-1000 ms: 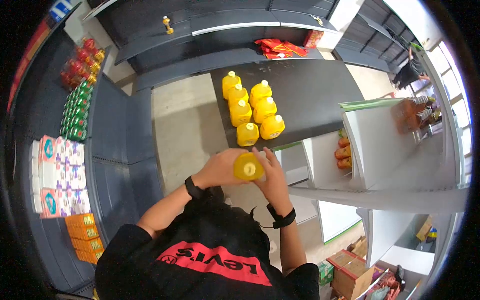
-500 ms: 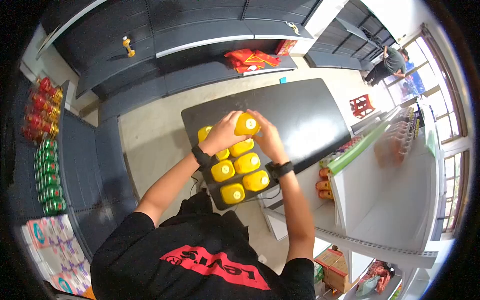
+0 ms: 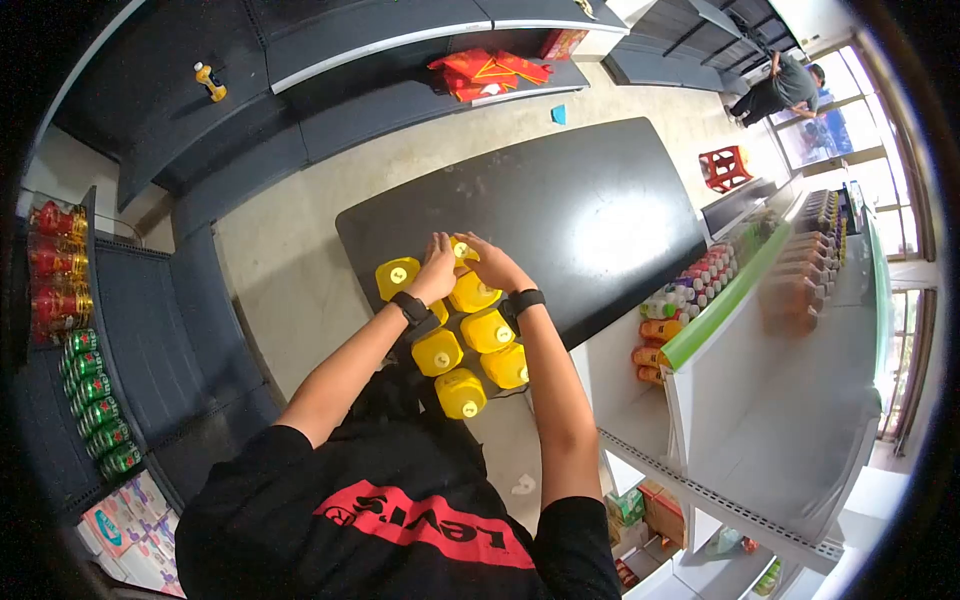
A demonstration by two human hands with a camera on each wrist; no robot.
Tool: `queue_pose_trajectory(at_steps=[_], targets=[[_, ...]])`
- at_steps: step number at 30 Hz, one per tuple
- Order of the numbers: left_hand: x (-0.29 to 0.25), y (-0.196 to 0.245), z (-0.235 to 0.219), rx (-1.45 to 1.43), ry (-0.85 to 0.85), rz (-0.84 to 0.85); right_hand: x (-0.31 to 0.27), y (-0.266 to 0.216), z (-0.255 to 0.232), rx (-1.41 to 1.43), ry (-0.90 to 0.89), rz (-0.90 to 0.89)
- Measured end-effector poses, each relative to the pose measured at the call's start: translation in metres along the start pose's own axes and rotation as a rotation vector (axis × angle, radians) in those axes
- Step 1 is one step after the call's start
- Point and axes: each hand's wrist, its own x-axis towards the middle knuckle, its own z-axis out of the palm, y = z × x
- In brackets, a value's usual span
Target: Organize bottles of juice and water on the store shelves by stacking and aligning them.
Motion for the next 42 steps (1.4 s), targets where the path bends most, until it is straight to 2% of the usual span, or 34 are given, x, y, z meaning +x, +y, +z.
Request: queue_pose_trajectory(at_steps=[2,4,7,8,10,11,13,15,18,20,22,24,25,29,32,38,42], targets=[[-0.002,-0.001,-0.005,0.022,0.005,0.013,-0.003,-0.001,0.003,-0.013,0.053,-0.005],[-0.012,0.007,-0.010,0.038,0.020,0.075,-0.012,-0.013,-0.005,0.026,0.057,0.068],[-0.057,0.035,-0.033,0.042,0.002,0.148,-0.050,-0.039,-0.024,0.061,0.058,0.158],[-0.077,0.047,-0.043,0.042,-0.010,0.169,-0.069,-0.048,-0.030,0.068,0.059,0.184],[-0.116,0.058,-0.054,0.011,0.002,0.179,-0.118,-0.063,-0.042,0.047,0.057,0.080],[-0.137,0.061,-0.061,-0.017,0.000,0.186,-0.147,-0.078,-0.049,0.066,0.045,0.089],[-0.181,0.050,-0.058,-0.017,0.048,0.193,-0.202,-0.117,-0.051,0.151,0.062,0.089],[-0.232,0.037,-0.058,-0.022,0.037,0.112,-0.254,-0.142,-0.040,0.289,0.108,0.074],[-0.325,0.024,-0.048,0.006,0.079,-0.017,-0.304,-0.142,0.003,0.270,0.064,-0.066],[-0.386,-0.002,-0.026,0.059,0.125,-0.073,-0.320,-0.140,0.039,0.270,-0.093,-0.091],[-0.450,-0.004,-0.004,0.025,0.229,-0.158,-0.328,-0.150,0.076,0.310,-0.220,-0.158],[-0.510,-0.001,0.017,-0.008,0.282,-0.250,-0.334,-0.165,0.110,0.202,-0.316,-0.292],[-0.537,0.003,0.030,0.031,0.350,-0.250,-0.340,-0.176,0.126,0.144,-0.361,-0.369],[-0.631,0.036,0.050,-0.045,0.512,-0.281,-0.357,-0.231,0.192,0.173,-0.609,-0.476],[-0.694,0.035,0.076,-0.076,0.705,-0.356,-0.371,-0.274,0.236,0.060,-0.670,-0.720],[-0.822,0.021,0.119,-0.102,1.009,-0.572,-0.401,-0.359,0.327,-0.016,-1.002,-0.782],[-0.924,0.008,0.131,-0.076,1.209,-0.779,-0.440,-0.423,0.411,-0.076,-1.105,-0.891]])
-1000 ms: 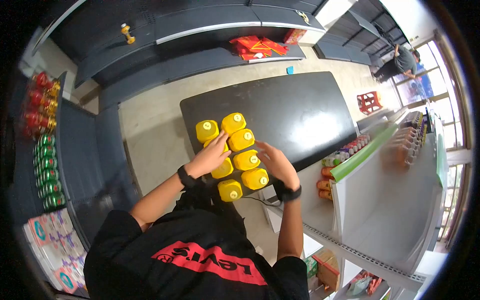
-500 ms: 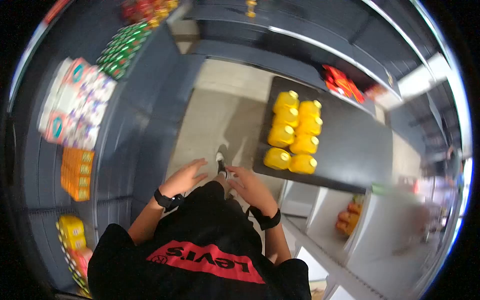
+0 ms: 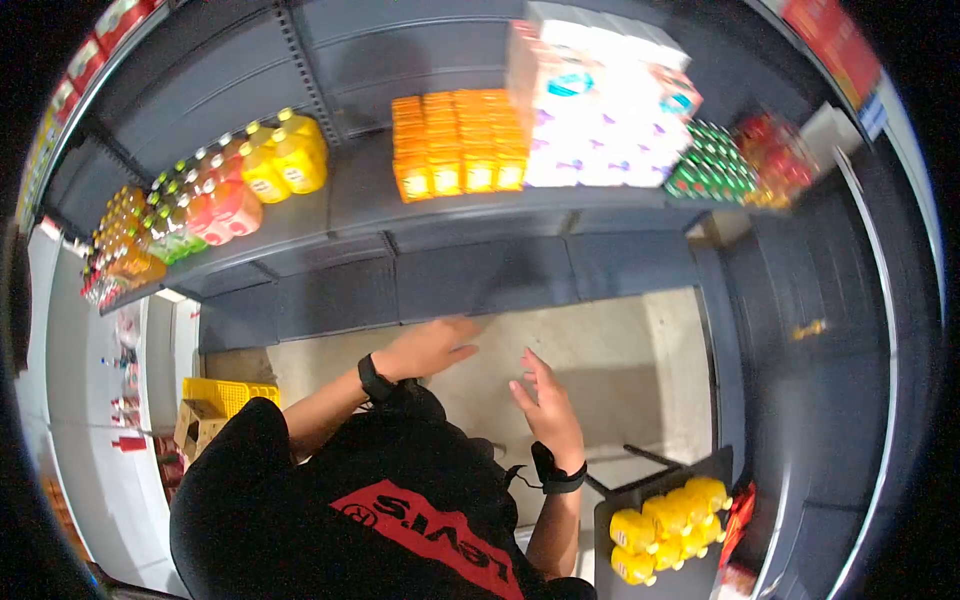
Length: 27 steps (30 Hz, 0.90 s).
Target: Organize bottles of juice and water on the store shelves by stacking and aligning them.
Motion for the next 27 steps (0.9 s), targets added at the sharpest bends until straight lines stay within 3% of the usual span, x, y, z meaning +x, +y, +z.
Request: queue_pose_trajectory(at_steps=[6,10,13,14,16,17,21,24,27], targets=[[-0.026,-0.115,-0.153,0.127,0.448,-0.303,0.186,-0.090,0.099,0.057,-0.220,-0.173],[-0.041,-0.203,-0.252,0.422,0.819,-0.388,0.318,-0.127,0.192,0.151,-0.387,-0.248],[-0.043,-0.248,-0.316,0.812,0.893,-0.430,0.396,-0.167,0.264,0.162,-0.372,-0.324],[-0.042,-0.263,-0.326,0.852,0.861,-0.430,0.417,-0.181,0.285,0.155,-0.343,-0.356],[-0.041,-0.285,-0.339,0.933,0.791,-0.423,0.458,-0.213,0.320,-0.016,-0.175,-0.604],[-0.039,-0.292,-0.335,0.819,0.730,-0.458,0.470,-0.223,0.332,-0.105,-0.086,-0.717],[-0.050,-0.281,-0.322,0.515,0.809,-0.314,0.477,-0.235,0.351,-0.060,-0.135,-0.557],[-0.068,-0.280,-0.310,0.330,0.748,-0.218,0.458,-0.217,0.334,-0.167,-0.062,-0.555],[-0.068,-0.277,-0.296,0.184,0.651,-0.157,0.421,-0.195,0.309,-0.156,-0.032,-0.705]])
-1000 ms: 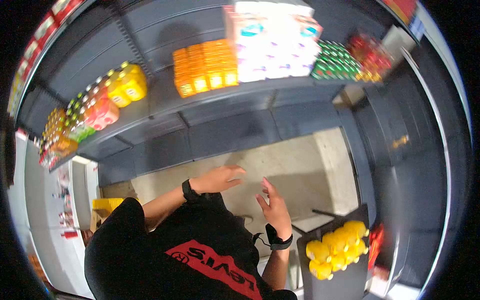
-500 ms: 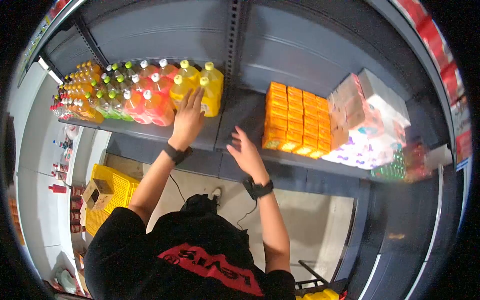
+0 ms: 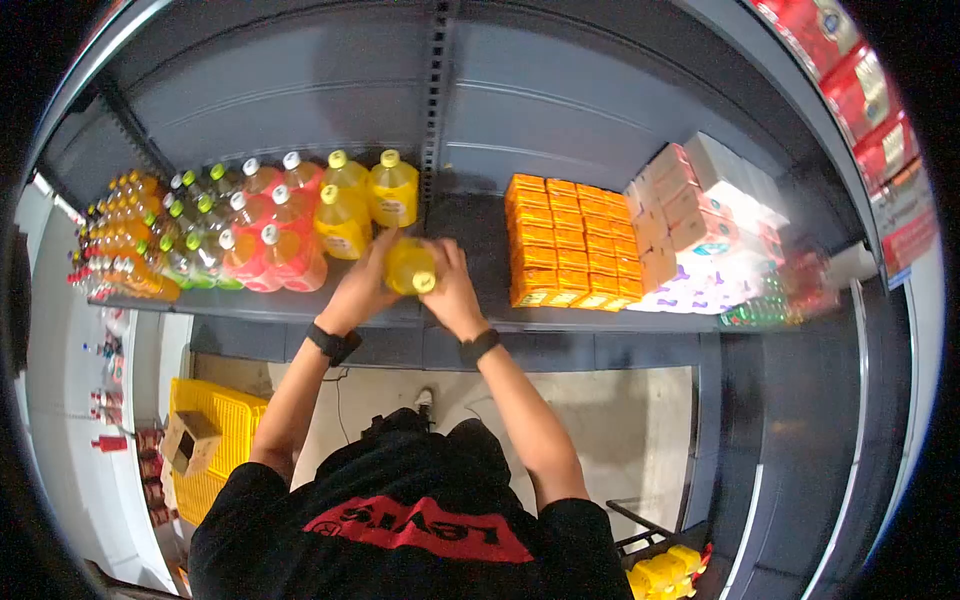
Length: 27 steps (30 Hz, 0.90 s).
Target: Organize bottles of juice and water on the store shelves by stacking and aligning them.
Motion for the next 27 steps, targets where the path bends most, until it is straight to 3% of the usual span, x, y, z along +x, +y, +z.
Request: queue_pose_trajectory(at_steps=[2,5,6,10,13,18,22,24,27], targets=[[0.001,0.034,-0.012,0.024,-0.173,0.002,-0.030,-0.003,-0.015,-0.012,0.003,-0.008],[-0.004,0.066,0.003,-0.051,-0.245,0.231,-0.085,-0.027,-0.064,-0.040,-0.009,0.101],[-0.005,0.087,0.007,-0.079,-0.299,0.238,-0.107,-0.034,-0.080,-0.055,0.009,0.158],[-0.023,0.152,0.069,-0.214,-0.508,0.349,-0.208,-0.063,-0.126,-0.159,0.133,0.438],[-0.047,0.191,0.128,-0.249,-0.692,0.492,-0.303,-0.063,-0.141,-0.238,0.218,0.556],[-0.093,0.278,0.203,-0.296,-1.098,0.762,-0.430,-0.127,-0.158,-0.188,0.445,0.851],[-0.148,0.352,0.249,-0.250,-1.251,1.065,-0.525,-0.172,-0.157,-0.104,0.650,1.012],[-0.172,0.386,0.265,-0.237,-1.329,1.150,-0.564,-0.193,-0.157,-0.005,0.735,1.096],[-0.208,0.439,0.288,-0.220,-1.439,1.225,-0.623,-0.203,-0.150,-0.084,0.814,1.143]])
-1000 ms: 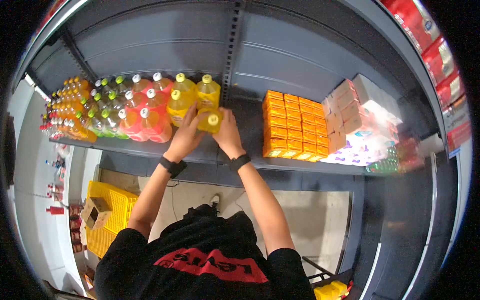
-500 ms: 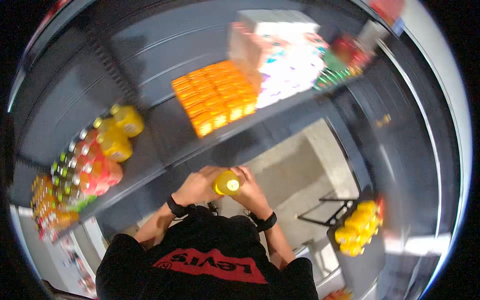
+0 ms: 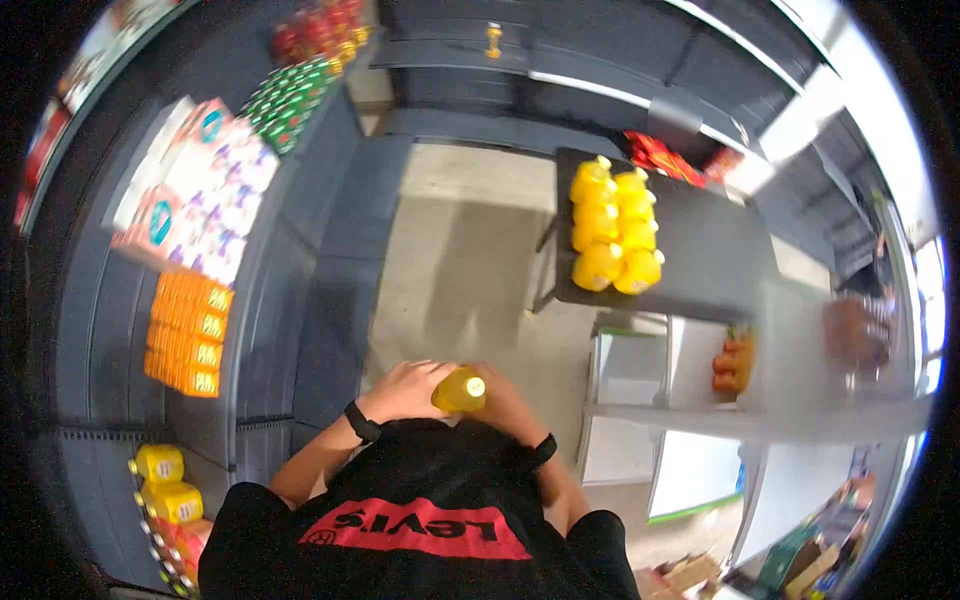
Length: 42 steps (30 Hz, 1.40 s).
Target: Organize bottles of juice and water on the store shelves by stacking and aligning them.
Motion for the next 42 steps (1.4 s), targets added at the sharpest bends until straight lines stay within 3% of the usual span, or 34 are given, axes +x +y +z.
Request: queue_pose_trajectory(at_steps=[3,8,11,14,17,20,23,27,31,33,37,42], targets=[[0.059,0.026,0.012,0.012,-0.047,0.055,-0.022,0.033,-0.036,-0.003,0.127,0.012],[0.149,0.048,0.053,-0.070,-0.038,0.231,-0.059,0.048,-0.091,-0.045,0.392,0.140],[0.199,0.071,0.061,-0.100,-0.162,0.305,-0.078,0.076,-0.107,-0.009,0.524,0.274],[0.260,0.072,0.100,-0.137,-0.175,0.470,-0.087,0.095,-0.136,-0.030,0.630,0.370],[0.319,0.090,0.123,-0.145,-0.259,0.473,-0.092,0.129,-0.166,-0.069,0.767,0.433],[0.388,0.109,0.132,-0.039,-0.159,0.654,-0.088,0.157,-0.221,-0.143,0.784,0.474],[0.454,0.127,0.129,0.051,-0.074,0.728,-0.073,0.197,-0.279,-0.229,0.761,0.521],[0.539,0.135,0.154,-0.082,0.216,0.822,-0.038,0.234,-0.357,-0.265,0.725,0.492],[0.596,0.150,0.157,0.262,0.101,0.727,-0.010,0.293,-0.410,-0.251,0.617,0.491],[0.621,0.156,0.158,0.283,0.034,0.660,-0.002,0.316,-0.428,-0.231,0.572,0.513],[0.643,0.161,0.161,0.275,-0.131,0.496,0.003,0.361,-0.430,-0.189,0.561,0.348],[0.641,0.159,0.164,0.273,-0.195,0.338,0.006,0.382,-0.426,-0.044,0.536,0.414]])
